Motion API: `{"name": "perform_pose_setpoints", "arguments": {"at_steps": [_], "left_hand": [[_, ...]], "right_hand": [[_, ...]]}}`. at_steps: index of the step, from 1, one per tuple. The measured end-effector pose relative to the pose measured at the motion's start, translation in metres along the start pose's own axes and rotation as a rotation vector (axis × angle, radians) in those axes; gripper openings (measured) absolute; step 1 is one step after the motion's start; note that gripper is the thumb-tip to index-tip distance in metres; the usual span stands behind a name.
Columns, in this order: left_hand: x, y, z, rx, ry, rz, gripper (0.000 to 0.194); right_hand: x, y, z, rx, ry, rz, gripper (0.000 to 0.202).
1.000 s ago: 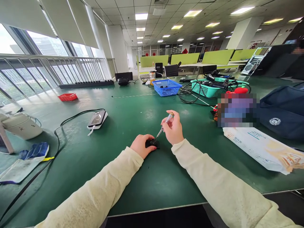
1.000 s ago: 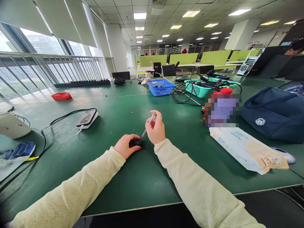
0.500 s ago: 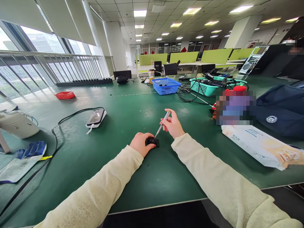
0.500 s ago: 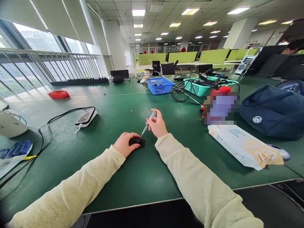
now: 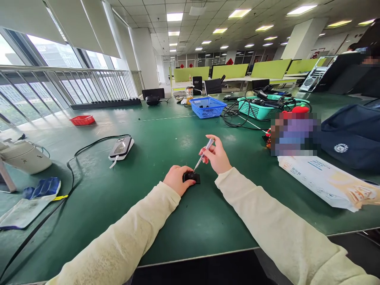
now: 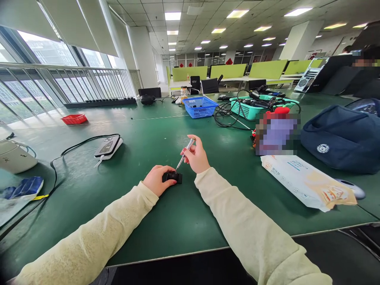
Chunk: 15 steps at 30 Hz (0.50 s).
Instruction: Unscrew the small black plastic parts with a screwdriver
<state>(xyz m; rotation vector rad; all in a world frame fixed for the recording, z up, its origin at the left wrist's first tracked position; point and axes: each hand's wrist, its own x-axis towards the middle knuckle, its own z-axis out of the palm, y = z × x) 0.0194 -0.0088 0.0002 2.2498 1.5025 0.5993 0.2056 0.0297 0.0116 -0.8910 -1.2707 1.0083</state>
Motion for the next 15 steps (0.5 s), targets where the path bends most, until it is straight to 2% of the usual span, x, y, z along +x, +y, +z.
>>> {"name": "perform_pose_setpoints", "arguments": {"at_steps": [4, 8, 15], "left_hand": [[0.000, 0.000, 0.000, 0.000, 0.001, 0.004, 0.032], [0.000, 0.001, 0.000, 0.006, -0.017, 0.001, 0.036], [0.000, 0.002, -0.001, 0.026, -0.029, -0.004, 0.039]], "right_hand": [[-0.004, 0.000, 0.004, 0.012, 0.033, -0.066, 0.055], [-0.002, 0.005, 0.006, -0.021, 0.065, -0.050, 0.049], [-0.001, 0.009, 0.006, -0.096, 0.103, -0.017, 0.058]]}}
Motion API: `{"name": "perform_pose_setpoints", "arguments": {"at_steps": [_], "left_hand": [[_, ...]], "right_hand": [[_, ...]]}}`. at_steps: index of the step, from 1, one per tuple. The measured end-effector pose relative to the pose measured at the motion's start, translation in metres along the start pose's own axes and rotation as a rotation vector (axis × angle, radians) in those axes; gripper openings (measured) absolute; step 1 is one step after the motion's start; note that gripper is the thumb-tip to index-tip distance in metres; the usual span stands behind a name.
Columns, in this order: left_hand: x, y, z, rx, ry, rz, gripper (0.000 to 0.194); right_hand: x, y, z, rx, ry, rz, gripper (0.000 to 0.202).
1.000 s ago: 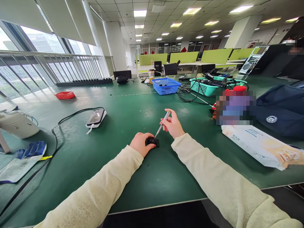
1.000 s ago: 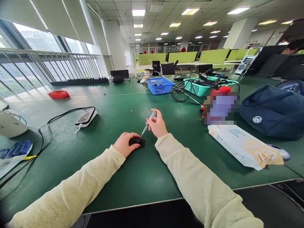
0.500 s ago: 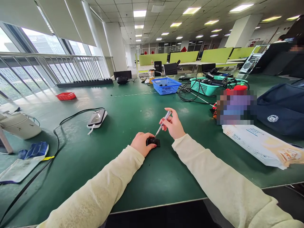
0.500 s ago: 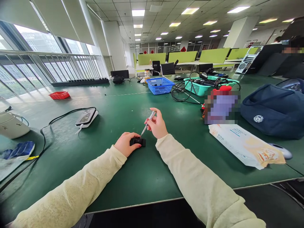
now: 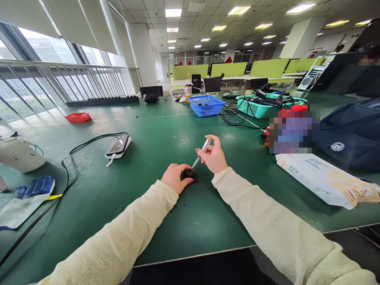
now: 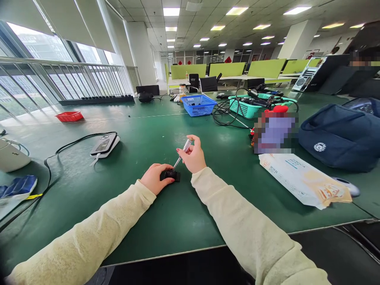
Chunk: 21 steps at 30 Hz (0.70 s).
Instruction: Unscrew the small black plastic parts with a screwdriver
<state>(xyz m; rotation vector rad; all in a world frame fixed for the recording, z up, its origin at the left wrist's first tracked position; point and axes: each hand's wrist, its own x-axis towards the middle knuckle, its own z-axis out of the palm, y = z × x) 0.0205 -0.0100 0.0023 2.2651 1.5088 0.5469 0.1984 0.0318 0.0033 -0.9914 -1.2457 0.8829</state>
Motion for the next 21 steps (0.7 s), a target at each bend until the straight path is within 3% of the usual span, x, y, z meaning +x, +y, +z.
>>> {"name": "perform_pose_setpoints", "arguments": {"at_steps": [4, 13, 21], "left_hand": [[0.0000, -0.0006, 0.0003, 0.006, 0.003, 0.004, 0.038], [0.0004, -0.0010, -0.0012, 0.007, 0.009, 0.017, 0.035], [0.0000, -0.0028, 0.0000, -0.001, 0.021, 0.005, 0.034]], "right_hand": [[0.0014, 0.0017, -0.0017, -0.060, -0.004, 0.014, 0.059], [0.0053, -0.0009, -0.0076, 0.081, 0.083, 0.031, 0.050], [0.0052, -0.0043, -0.0099, 0.133, -0.076, 0.060, 0.055]]}}
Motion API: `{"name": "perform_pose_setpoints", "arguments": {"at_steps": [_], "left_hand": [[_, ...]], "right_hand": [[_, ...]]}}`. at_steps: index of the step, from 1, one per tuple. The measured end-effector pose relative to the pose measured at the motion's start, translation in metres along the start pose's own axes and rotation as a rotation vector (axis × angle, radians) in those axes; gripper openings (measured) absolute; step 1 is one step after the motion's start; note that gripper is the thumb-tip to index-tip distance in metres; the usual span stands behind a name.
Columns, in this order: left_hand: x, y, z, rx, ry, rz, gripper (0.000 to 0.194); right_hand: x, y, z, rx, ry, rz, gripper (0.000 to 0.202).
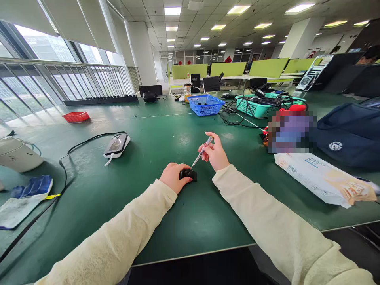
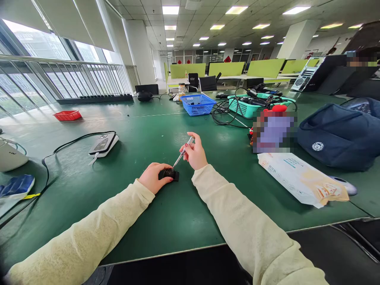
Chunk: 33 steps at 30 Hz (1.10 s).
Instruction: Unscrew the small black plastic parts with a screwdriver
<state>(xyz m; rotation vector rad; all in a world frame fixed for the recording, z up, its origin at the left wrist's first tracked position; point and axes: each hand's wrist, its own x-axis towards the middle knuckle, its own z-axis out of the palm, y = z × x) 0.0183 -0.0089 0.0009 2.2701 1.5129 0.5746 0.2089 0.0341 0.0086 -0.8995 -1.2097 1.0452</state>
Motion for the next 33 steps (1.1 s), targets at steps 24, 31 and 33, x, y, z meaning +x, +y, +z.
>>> {"name": "perform_pose_setpoints", "arguments": {"at_steps": [24, 31, 33], "left_hand": [[-0.0001, 0.0018, -0.0001, 0.008, -0.003, 0.003, 0.036], [-0.0006, 0.0015, -0.0012, 0.016, -0.005, -0.005, 0.036], [-0.0007, 0.0012, -0.0018, 0.020, 0.000, -0.006, 0.036]], "right_hand": [[0.0014, 0.0035, 0.0011, -0.063, -0.031, 0.001, 0.067], [0.0007, 0.0047, 0.0017, -0.068, 0.106, 0.064, 0.065], [0.0002, 0.0045, 0.0021, -0.027, 0.147, 0.068, 0.060]]}}
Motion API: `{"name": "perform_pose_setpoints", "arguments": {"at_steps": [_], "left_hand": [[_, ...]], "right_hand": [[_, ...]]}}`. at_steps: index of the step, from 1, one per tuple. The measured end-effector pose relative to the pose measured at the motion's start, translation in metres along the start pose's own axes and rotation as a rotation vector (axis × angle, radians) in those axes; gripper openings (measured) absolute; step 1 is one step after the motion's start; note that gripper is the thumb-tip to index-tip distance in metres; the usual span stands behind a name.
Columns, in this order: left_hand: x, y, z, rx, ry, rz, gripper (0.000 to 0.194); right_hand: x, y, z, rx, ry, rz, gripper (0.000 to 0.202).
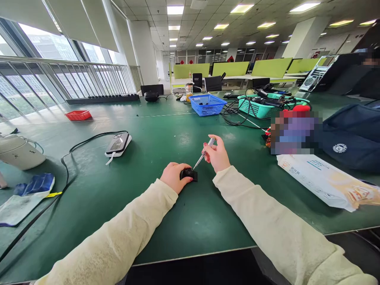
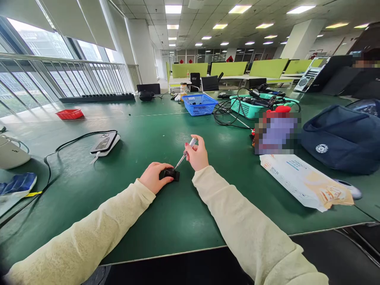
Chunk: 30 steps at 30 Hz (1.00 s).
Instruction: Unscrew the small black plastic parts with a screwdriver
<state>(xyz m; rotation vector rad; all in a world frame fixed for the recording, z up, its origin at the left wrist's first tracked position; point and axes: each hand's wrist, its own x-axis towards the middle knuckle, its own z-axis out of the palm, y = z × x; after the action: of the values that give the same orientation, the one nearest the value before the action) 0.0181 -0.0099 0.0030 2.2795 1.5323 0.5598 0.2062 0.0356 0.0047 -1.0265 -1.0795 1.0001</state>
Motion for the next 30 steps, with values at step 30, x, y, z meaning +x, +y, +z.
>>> {"name": "perform_pose_setpoints", "arguments": {"at_steps": [30], "left_hand": [[0.004, -0.009, -0.001, 0.072, 0.099, -0.108, 0.030]], "right_hand": [[-0.036, -0.014, 0.023, -0.209, -0.197, -0.396, 0.041]]}}
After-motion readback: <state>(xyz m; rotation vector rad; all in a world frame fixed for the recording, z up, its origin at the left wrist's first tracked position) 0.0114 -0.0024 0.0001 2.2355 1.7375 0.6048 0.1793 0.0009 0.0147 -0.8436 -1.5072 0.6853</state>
